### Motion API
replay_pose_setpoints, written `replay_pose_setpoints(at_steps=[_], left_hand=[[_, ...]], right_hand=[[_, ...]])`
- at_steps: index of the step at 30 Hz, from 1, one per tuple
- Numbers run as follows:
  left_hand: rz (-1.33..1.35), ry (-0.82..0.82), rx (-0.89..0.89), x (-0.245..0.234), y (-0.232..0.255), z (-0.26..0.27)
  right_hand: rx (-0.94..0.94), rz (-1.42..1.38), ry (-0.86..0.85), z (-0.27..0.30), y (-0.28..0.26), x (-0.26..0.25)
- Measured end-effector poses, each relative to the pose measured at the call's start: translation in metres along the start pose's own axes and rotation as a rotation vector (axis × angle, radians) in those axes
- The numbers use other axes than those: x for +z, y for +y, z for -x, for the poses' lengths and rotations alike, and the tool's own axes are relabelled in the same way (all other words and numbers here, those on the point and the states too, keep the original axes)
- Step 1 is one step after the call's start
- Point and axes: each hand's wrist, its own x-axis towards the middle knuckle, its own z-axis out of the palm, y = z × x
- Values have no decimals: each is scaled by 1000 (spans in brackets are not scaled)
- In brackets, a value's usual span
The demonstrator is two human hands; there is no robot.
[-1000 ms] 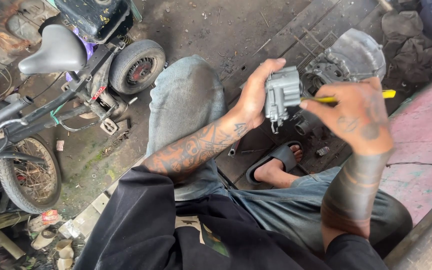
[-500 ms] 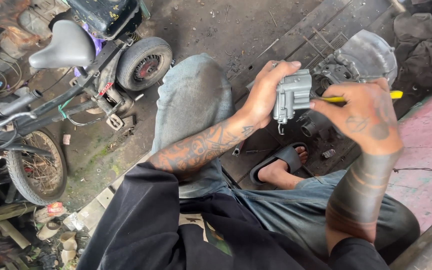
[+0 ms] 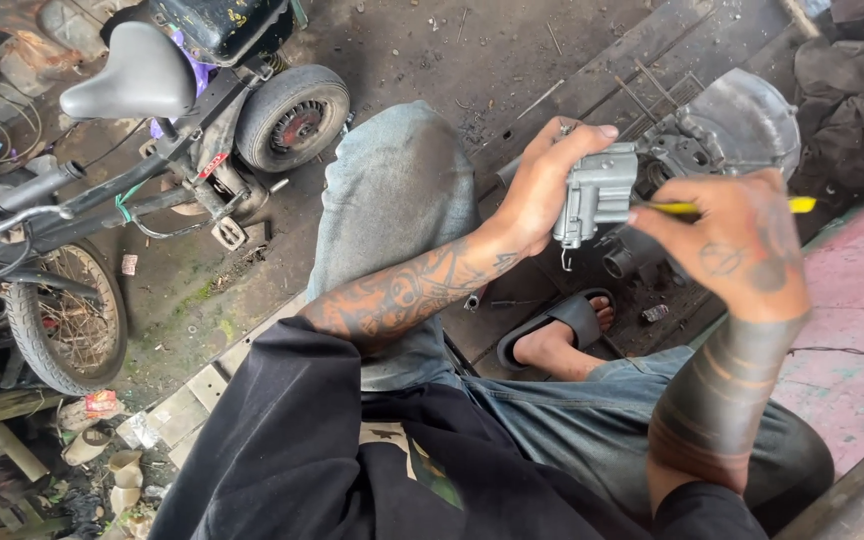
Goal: Cleaning and disassembling a motorcycle carburetor using a screwdriver and a small brush to remove dirt and grime.
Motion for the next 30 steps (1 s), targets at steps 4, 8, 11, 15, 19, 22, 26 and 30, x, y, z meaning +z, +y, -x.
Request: replay_pose_setpoints(at_steps=[4,8,11,15,19,22,26,30], left_hand=[[23,7,-37,-2,-1,-2],[16,28,-59,-2,-1,-3],[51,-1,-130,-6,-2,-4],[54,-4,-44,-10,-7,-9],[83,10,-191,-8,1,-5],[96,-48,-135,-8,-4,-4],[89,10,-166,-8,-1,-6],[104,-15,-113,-8,-5,-7]], right_hand=[[163,-206,-113,-8,-11,-4],[119,-4,-34,0,-10,1],[123,-51,-50,-3,-7,-1],[58,-16,34,2,-5,-5],[6,-90,-3,-5,-8,0],[160,-127,-45,2,-2,-2],[11,-58,13,-3,-8,1],[70,117,20,8,3,-1]])
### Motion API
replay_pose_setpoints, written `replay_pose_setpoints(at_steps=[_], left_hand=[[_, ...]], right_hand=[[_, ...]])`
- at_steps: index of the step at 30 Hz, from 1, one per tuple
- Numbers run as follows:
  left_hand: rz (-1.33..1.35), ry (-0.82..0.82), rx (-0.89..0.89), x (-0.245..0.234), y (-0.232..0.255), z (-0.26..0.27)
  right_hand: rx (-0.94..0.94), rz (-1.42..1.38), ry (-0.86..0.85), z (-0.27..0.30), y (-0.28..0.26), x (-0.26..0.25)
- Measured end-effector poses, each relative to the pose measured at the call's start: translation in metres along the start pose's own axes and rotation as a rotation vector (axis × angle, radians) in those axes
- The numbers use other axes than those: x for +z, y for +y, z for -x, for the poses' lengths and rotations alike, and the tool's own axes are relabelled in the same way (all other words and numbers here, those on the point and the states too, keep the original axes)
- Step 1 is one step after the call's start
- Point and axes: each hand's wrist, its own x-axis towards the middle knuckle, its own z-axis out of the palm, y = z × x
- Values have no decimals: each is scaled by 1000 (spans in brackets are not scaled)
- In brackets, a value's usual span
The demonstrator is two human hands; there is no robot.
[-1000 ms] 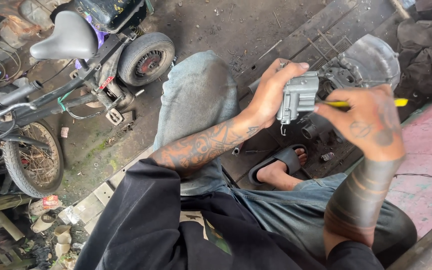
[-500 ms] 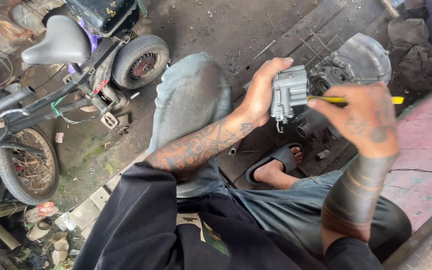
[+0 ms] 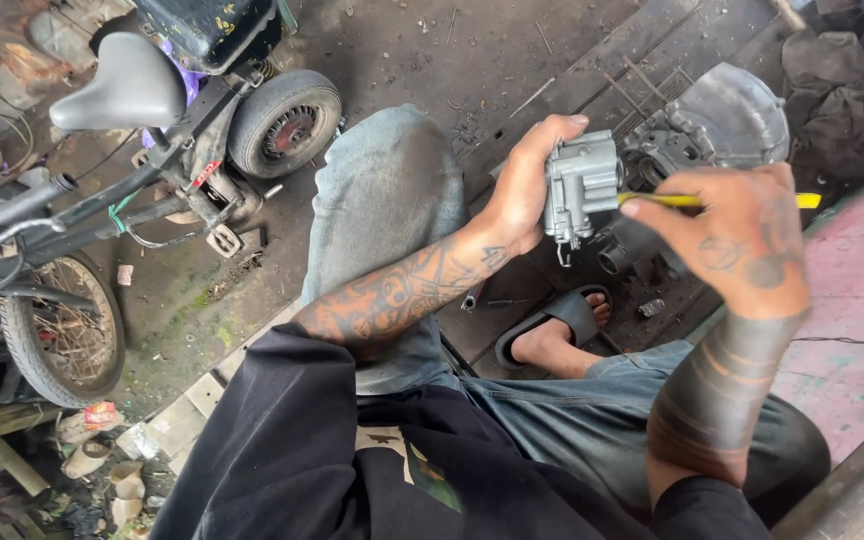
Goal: Cleaning and disassembling a motorcycle carburetor using a screwdriver and a small brush to remove dirt and grime.
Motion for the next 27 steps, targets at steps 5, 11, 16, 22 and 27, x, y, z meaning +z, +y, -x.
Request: replay_pose_setpoints(at_steps=[5,11,16,22,27], left_hand=[[-17,-8,-62,2,7,4],[-29,-16,-63,2,8,8],[3,-8,-10,0,13,2],[141,34,38,-5,13,1],[237,-22,103,-12,11,-3]], right_hand=[[22,-166,-34,-8,-12,-5],[9,-182,-41,-9,-13,-1],[164,15,69,19,52,7],[-128,-144,97,2,3,-9],[35,234,175,14,54,7]])
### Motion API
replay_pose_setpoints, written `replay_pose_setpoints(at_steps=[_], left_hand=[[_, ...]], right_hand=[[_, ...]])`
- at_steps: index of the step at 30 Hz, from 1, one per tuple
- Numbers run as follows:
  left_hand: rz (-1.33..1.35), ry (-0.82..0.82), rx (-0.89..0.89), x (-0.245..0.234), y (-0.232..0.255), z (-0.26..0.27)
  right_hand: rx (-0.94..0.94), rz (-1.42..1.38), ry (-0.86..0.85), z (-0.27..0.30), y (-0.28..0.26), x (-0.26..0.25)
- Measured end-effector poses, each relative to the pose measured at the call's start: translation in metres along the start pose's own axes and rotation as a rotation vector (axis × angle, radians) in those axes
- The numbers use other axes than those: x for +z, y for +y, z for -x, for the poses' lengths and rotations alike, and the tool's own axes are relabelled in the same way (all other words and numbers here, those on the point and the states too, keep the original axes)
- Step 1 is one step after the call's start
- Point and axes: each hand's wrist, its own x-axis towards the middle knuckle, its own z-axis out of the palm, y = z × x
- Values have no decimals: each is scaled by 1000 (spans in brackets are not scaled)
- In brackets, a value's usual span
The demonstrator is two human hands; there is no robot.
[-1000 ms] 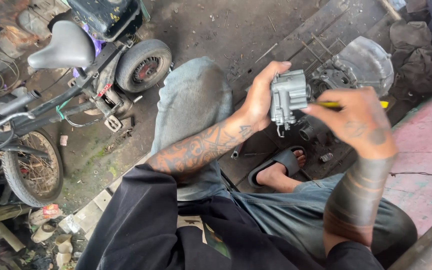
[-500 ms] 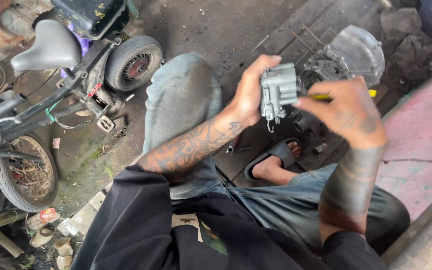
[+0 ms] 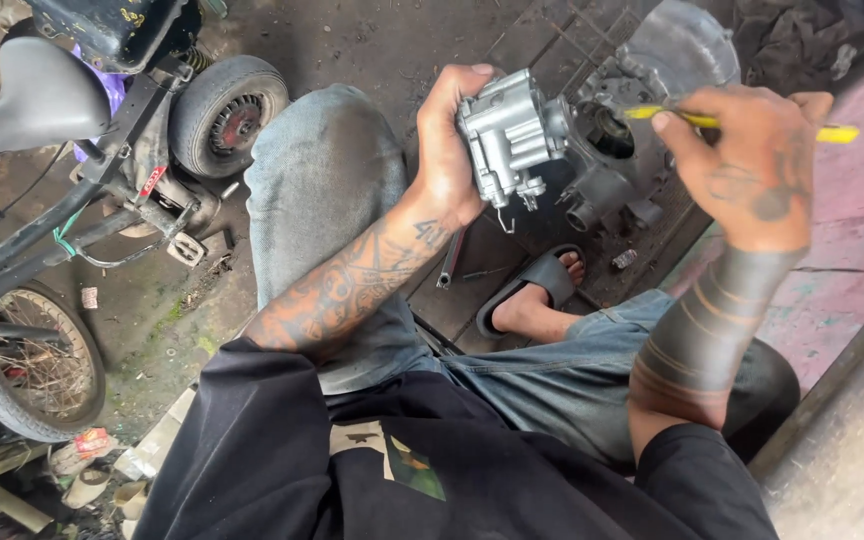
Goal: Cleaning and disassembling a motorcycle carburetor using a screwdriver and a small brush to remove dirt and grime.
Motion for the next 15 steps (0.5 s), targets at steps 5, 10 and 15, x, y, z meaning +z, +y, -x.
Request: replay_pose_setpoints(at_steps=[5,10,15], left_hand=[[-13,-7,-76,10,5,7],[16,-62,-133,9,8,4],[-16,-192,-124,8,3,5]], right_hand=[[-88,-730,-178,-24,-46,-33],[-19,-277,38,-9,-12,-22],[-104,-638,-51,-16,-58,-48]])
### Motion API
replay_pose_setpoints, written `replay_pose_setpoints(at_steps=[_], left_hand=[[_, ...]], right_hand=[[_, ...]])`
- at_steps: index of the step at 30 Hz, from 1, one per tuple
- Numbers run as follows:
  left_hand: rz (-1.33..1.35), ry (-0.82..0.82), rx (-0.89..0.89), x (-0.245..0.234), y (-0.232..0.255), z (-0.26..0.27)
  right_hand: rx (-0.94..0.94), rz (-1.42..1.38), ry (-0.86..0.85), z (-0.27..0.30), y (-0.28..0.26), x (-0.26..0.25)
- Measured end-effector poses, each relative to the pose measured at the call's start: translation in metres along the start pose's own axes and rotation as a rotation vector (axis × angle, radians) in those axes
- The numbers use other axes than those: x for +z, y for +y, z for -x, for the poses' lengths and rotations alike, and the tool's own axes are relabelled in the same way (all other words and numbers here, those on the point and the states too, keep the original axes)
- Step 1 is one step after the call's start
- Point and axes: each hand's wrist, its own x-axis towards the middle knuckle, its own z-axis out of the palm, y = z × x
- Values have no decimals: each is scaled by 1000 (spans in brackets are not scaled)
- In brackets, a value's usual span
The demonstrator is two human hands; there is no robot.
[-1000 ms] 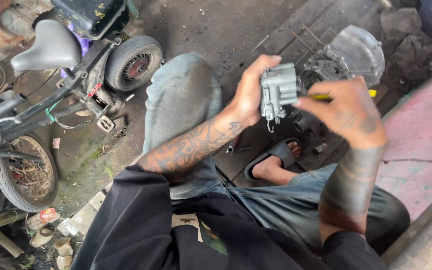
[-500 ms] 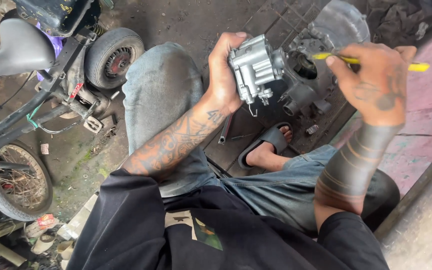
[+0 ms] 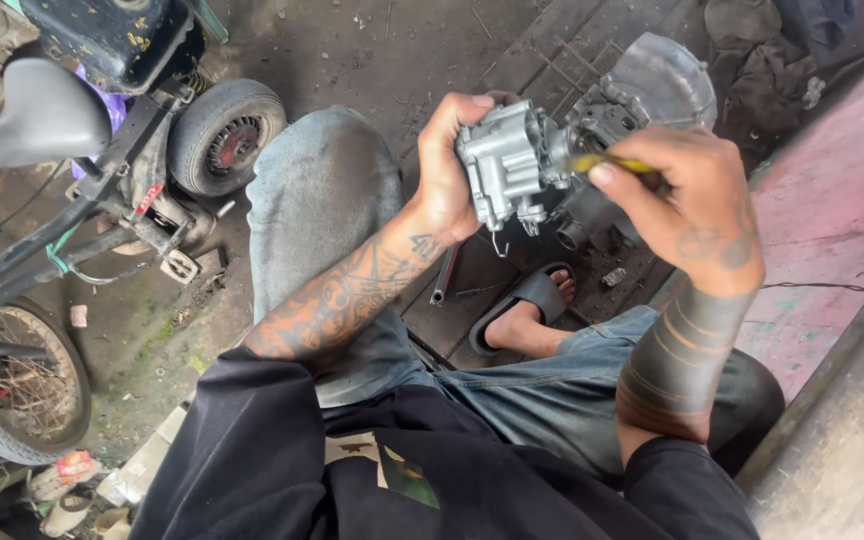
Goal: Cleaning and disassembling a motorcycle carburetor using a screwdriver and a small brush to remove dirt and grime.
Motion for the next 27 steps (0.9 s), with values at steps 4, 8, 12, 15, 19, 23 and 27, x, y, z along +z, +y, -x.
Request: replay_pose_setpoints(at_steps=[4,8,12,15,19,23,27], left_hand=[[-91,-176,39,9,3,6],[-203,-341,93,12,3,9],[-291,-396,86,17,10,14],[-234,-444,16,21,15,17],[-182,-451,-103,20,18,16],[-197,-412,-134,17,19,13],[-233,-392,-220,21,18,14]], right_hand=[[201,309,149,15,46,-2],[120,-24,47,10,17,-13],[284,399,102,16,37,-3],[68,24,102,16,53,-9],[-112,-23,-8,6,21,-1],[-150,210,60,5,37,-1],[-151,78,-39,-2,17,3]])
